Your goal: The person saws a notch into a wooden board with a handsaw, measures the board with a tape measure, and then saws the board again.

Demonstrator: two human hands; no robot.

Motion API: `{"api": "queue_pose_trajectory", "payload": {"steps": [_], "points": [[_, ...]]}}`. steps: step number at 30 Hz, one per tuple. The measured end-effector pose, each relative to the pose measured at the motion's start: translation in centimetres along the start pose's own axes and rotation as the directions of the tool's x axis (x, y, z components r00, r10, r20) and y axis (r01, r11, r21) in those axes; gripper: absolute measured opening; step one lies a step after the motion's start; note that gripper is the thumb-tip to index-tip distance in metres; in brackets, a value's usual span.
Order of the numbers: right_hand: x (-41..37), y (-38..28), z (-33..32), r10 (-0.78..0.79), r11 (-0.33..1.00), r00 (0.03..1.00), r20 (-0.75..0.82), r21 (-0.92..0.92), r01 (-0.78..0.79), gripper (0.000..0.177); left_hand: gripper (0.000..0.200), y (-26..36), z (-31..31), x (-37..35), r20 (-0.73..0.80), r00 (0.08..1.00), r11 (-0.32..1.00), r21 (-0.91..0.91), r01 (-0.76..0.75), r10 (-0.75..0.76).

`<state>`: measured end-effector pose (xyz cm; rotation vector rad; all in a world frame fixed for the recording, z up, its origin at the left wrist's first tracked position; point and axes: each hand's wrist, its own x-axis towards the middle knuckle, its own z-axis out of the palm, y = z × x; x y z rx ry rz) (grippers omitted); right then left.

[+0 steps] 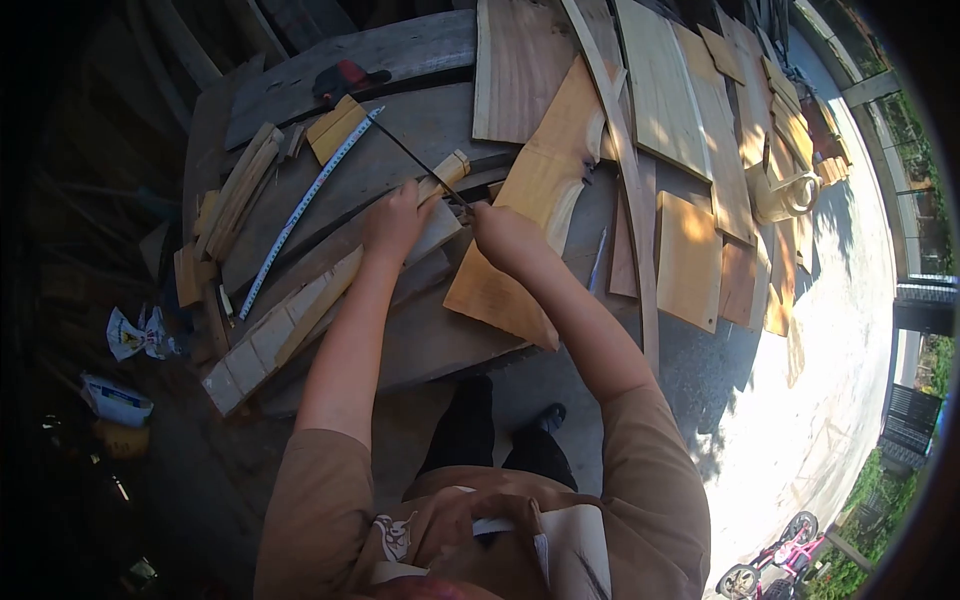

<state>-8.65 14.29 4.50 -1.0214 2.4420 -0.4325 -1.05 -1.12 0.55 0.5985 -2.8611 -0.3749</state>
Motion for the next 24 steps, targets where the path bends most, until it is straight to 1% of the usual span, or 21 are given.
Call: {"api": "queue_pose_trajectory", "payload": {"steps": [1, 4, 6, 8, 9, 11, 12, 14, 16, 18, 19, 21, 23, 24], "points": [[1.2, -0.6, 0.4, -0.006, 1.000, 1.000, -0.022, 0.009, 0.006, 0.028, 0.031, -0.2, 0.3, 0.0, 0.002, 1.000, 1.000, 0.019, -0.007, 0.007], [1.1, -0.1, 1.0, -0.026, 1.000, 0.997, -0.069, 0.009, 0.027, 0.029, 0.031, -0.5, 0.4, 0.0, -0.004, 1.000, 0.999, 0.042, -0.016, 0.016], [-2.1, 1.5, 1.3, 0.018, 0.999, 0.997, -0.076, -0.035, -0.021, 0.029, 0.031, -0.5, 0.2, 0.1, -0.020, 0.999, 0.999, 0.034, -0.034, 0.035], [-6.4, 3.0, 1.7, 0.153, 0.985, 0.988, -0.020, -0.076, -0.154, 0.029, 0.031, -0.4, 0.1, 0.2, 0.019, 1.000, 1.000, 0.016, -0.011, 0.011], [-7.9, 3.3, 1.6, 0.168, 0.983, 0.985, -0.036, -0.073, -0.170, 0.029, 0.031, -0.4, 0.3, 0.4, 0.017, 0.999, 0.999, 0.011, -0.032, 0.032], [-10.0, 3.8, 1.3, 0.221, 0.971, 0.975, 0.032, -0.098, -0.217, 0.029, 0.032, -0.6, 0.7, 0.2, -0.011, 1.000, 0.999, 0.024, -0.026, 0.026], [-9.8, 3.8, 1.2, 0.229, 0.970, 0.973, 0.034, -0.096, -0.225, 0.029, 0.032, -0.5, 0.7, 0.0, -0.005, 0.999, 0.999, 0.021, -0.031, 0.032], [-7.5, 3.3, 1.1, 0.107, 0.993, 0.994, -0.035, -0.056, -0.109, 0.028, 0.032, -0.4, 0.5, 0.1, -0.013, 1.000, 0.999, 0.034, -0.017, 0.017], [-3.7, 2.5, 1.4, 0.024, 0.999, 0.999, -0.044, -0.023, -0.025, 0.028, 0.031, -0.4, 0.4, 0.1, -0.016, 1.000, 0.999, 0.048, -0.020, 0.021], [-0.3, 1.2, 1.6, -0.037, 0.999, 0.995, -0.092, 0.016, 0.039, 0.028, 0.031, -0.3, 0.5, 0.0, -0.012, 1.000, 0.998, 0.062, -0.022, 0.023], [0.0, 1.0, 1.5, -0.037, 0.999, 0.995, -0.097, 0.023, 0.040, 0.028, 0.031, -0.3, 0.4, 0.1, -0.008, 1.000, 0.997, 0.070, -0.017, 0.017], [0.3, 0.7, 1.3, -0.050, 0.999, 0.997, -0.053, 0.017, 0.051, 0.027, 0.031, -0.4, 0.4, 0.3, 0.001, 1.000, 0.997, 0.079, -0.015, 0.015], [-2.2, 1.9, 1.0, 0.034, 0.999, 0.999, 0.031, 0.012, -0.034, 0.028, 0.032, -0.5, 0.4, 0.2, -0.008, 0.999, 0.998, 0.050, -0.032, 0.033], [-4.3, 2.3, 0.4, 0.074, 0.997, 0.996, 0.046, 0.005, -0.074, 0.027, 0.032, -0.3, 0.3, 0.3, -0.007, 0.999, 0.998, 0.048, -0.035, 0.035]]}}
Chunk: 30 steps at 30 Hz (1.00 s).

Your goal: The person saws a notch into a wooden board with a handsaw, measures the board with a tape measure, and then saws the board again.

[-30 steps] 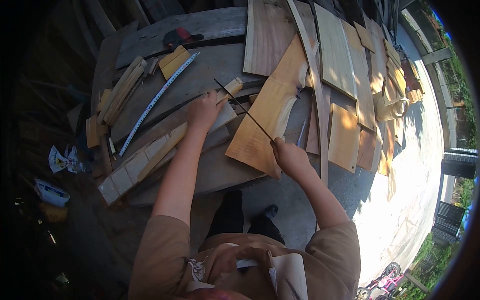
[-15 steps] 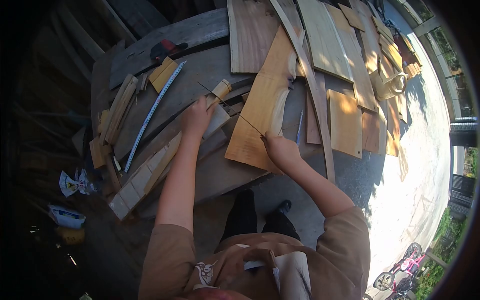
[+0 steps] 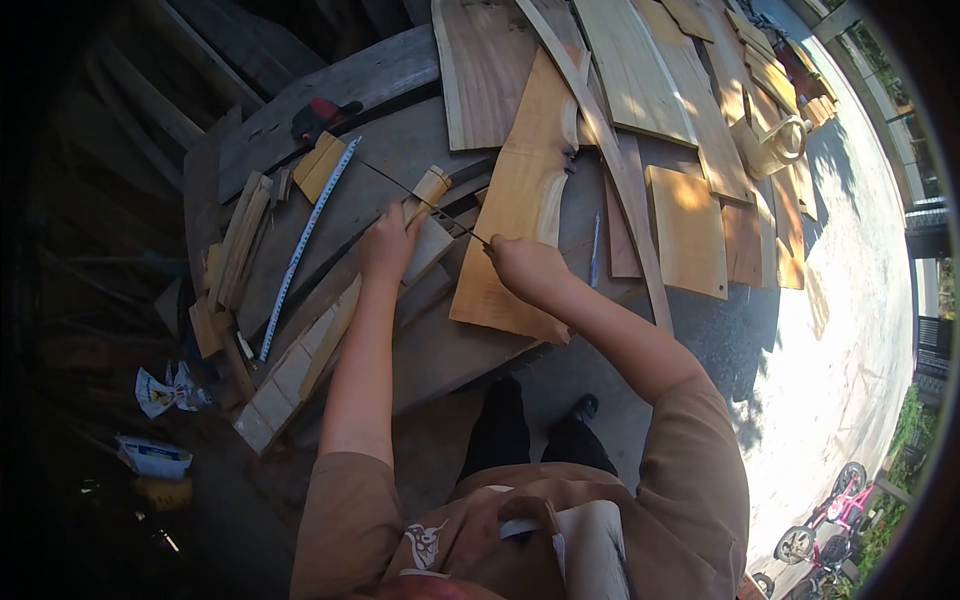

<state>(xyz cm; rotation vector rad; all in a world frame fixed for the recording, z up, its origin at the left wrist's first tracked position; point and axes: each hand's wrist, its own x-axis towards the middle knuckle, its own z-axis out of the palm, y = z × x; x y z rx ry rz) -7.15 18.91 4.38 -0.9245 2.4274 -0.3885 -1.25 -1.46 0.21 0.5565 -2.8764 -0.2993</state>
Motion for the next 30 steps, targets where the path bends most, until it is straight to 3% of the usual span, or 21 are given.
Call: {"api": "queue_pose_trajectory", "payload": {"steps": [3, 5, 9, 12, 14, 17, 22, 28, 30], "points": [[-4.1, 1.2, -0.9, 0.082, 0.996, 0.996, 0.041, -0.025, -0.081, 0.028, 0.035, -0.2, -0.2, 0.0, 0.061, 0.997, 0.998, -0.010, 0.055, -0.054], [-4.4, 1.2, -1.3, 0.133, 0.990, 0.988, 0.073, -0.049, -0.130, 0.029, 0.032, -0.2, 0.3, -0.1, -0.030, 0.999, 1.000, -0.001, -0.012, 0.012], [1.0, -1.8, -1.6, -0.050, 0.997, 0.999, 0.019, -0.059, 0.051, 0.023, 0.032, -0.1, 0.6, -0.2, -0.053, 0.998, 0.998, 0.045, -0.033, 0.036], [5.6, -3.4, -0.6, -0.077, 0.996, 0.997, -0.025, -0.044, 0.076, 0.020, 0.032, -0.2, 0.7, -0.3, -0.065, 0.997, 0.999, 0.028, -0.031, 0.032], [6.7, -3.7, 0.2, -0.091, 0.996, 0.994, -0.065, 0.008, 0.092, 0.027, 0.032, -0.3, 0.6, -0.2, -0.046, 0.998, 0.998, 0.042, -0.044, 0.046], [2.0, -2.1, -0.7, -0.037, 0.998, 0.999, -0.029, -0.050, 0.035, 0.020, 0.031, -0.2, 0.2, -0.1, -0.027, 0.999, 1.000, 0.015, -0.022, 0.022], [-4.6, 0.2, -2.3, 0.137, 0.985, 0.989, 0.061, -0.111, -0.130, 0.024, 0.031, 0.0, -0.3, -0.1, -0.025, 1.000, 1.000, -0.014, 0.011, -0.011], [4.2, -3.2, -2.5, -0.032, 0.989, 0.996, 0.083, -0.142, 0.043, 0.021, 0.031, 0.1, -0.2, -0.2, -0.003, 1.000, 1.000, 0.002, 0.016, -0.016], [6.8, -4.3, -1.4, -0.115, 0.990, 0.993, 0.002, -0.082, 0.115, 0.020, 0.031, 0.1, 0.2, -0.2, -0.005, 1.000, 1.000, 0.011, 0.014, -0.013]]}}
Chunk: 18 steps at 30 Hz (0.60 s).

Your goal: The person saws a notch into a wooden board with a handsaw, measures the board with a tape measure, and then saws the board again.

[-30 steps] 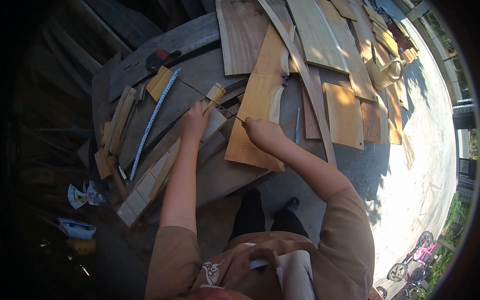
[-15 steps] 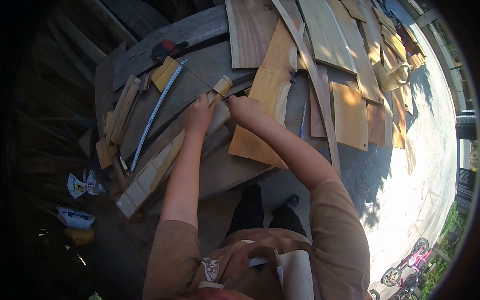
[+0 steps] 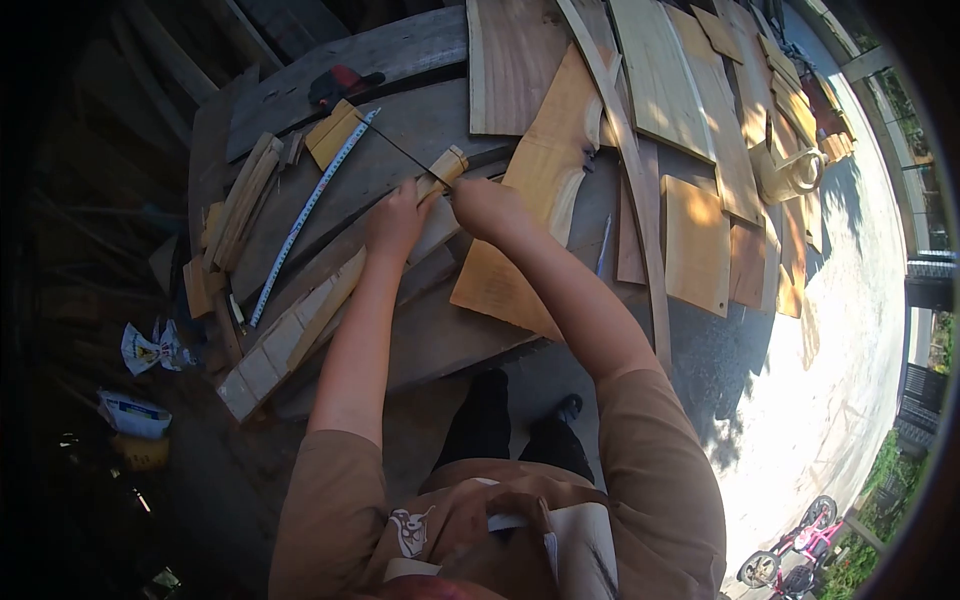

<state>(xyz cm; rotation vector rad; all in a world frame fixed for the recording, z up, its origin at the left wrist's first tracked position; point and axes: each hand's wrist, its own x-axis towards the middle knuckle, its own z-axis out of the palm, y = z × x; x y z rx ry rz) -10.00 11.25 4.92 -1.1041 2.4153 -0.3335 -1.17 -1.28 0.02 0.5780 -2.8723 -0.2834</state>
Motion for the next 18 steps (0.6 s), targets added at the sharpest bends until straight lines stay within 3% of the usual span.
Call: {"api": "queue_pose_trajectory", "payload": {"steps": [5, 10, 18], "points": [[-6.0, 1.7, -1.1, 0.054, 0.996, 0.997, 0.051, -0.080, -0.050, 0.019, 0.032, 0.0, -0.5, 0.1, 0.043, 0.999, 0.999, -0.035, 0.017, -0.016], [-12.2, 2.4, -2.7, 0.220, 0.971, 0.963, 0.157, -0.133, -0.200, 0.020, 0.032, -0.2, 0.0, 0.1, -0.003, 1.000, 0.998, -0.061, 0.003, -0.003], [-0.3, 1.0, -0.8, 0.006, 0.999, 0.986, 0.169, -0.049, 0.002, 0.025, 0.033, -0.1, -0.2, -0.1, -0.045, 0.999, 0.999, -0.037, -0.008, 0.007]]}}
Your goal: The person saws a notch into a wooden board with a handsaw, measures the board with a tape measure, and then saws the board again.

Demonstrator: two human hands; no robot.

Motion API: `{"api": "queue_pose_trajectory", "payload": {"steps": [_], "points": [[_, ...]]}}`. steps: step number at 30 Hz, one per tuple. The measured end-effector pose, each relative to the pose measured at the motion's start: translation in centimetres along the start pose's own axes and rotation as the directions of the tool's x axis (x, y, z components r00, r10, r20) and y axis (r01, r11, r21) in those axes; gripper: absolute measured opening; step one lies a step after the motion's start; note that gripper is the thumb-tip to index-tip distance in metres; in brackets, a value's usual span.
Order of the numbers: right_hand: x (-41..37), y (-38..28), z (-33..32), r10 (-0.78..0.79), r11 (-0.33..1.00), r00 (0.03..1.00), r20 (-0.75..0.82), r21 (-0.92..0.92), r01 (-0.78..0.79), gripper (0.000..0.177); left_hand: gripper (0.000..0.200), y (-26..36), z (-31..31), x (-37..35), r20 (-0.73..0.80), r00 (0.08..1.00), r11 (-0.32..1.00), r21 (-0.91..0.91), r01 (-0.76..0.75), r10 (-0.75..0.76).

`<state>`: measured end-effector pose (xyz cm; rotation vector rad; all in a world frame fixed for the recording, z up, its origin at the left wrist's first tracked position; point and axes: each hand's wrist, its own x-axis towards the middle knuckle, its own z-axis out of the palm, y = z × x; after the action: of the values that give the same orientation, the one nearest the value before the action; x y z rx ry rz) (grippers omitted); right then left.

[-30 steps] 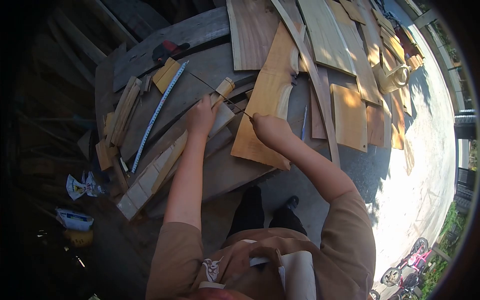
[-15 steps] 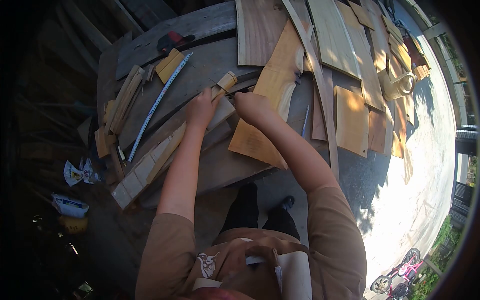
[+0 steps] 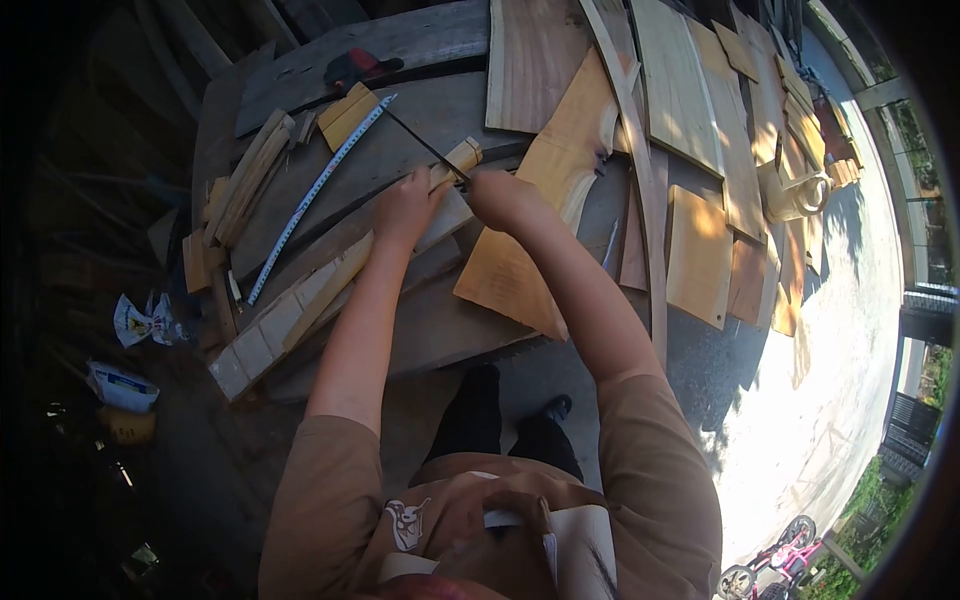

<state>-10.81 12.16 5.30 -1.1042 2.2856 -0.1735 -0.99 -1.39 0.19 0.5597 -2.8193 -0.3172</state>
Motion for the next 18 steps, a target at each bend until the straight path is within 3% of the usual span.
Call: {"api": "queue_pose_trajectory", "payload": {"steps": [2, 8, 11, 15, 18], "points": [[0.6, 0.2, 0.9, -0.004, 1.000, 0.996, -0.084, 0.014, 0.006, 0.025, 0.033, 0.0, 0.0, 0.0, 0.007, 1.000, 1.000, -0.010, 0.006, -0.005], [-11.4, 1.8, 0.3, 0.256, 0.966, 0.967, 0.016, 0.016, -0.256, 0.027, 0.032, 0.2, -0.3, -0.1, 0.014, 1.000, 1.000, -0.020, 0.020, -0.020], [-10.6, 1.5, -0.2, 0.201, 0.979, 0.980, -0.005, -0.031, -0.201, 0.028, 0.032, 0.0, 0.1, -0.1, -0.031, 0.999, 1.000, -0.017, 0.010, -0.011], [-1.6, -0.1, 0.3, 0.075, 0.997, 0.992, -0.105, 0.007, -0.075, 0.023, 0.032, 0.1, 0.2, 0.0, -0.003, 1.000, 1.000, -0.001, 0.013, -0.013], [1.5, -1.1, 0.7, 0.045, 0.997, 0.997, -0.065, 0.058, -0.041, 0.023, 0.030, -0.1, 0.4, -0.4, -0.018, 1.000, 1.000, -0.012, -0.015, 0.015]]}}
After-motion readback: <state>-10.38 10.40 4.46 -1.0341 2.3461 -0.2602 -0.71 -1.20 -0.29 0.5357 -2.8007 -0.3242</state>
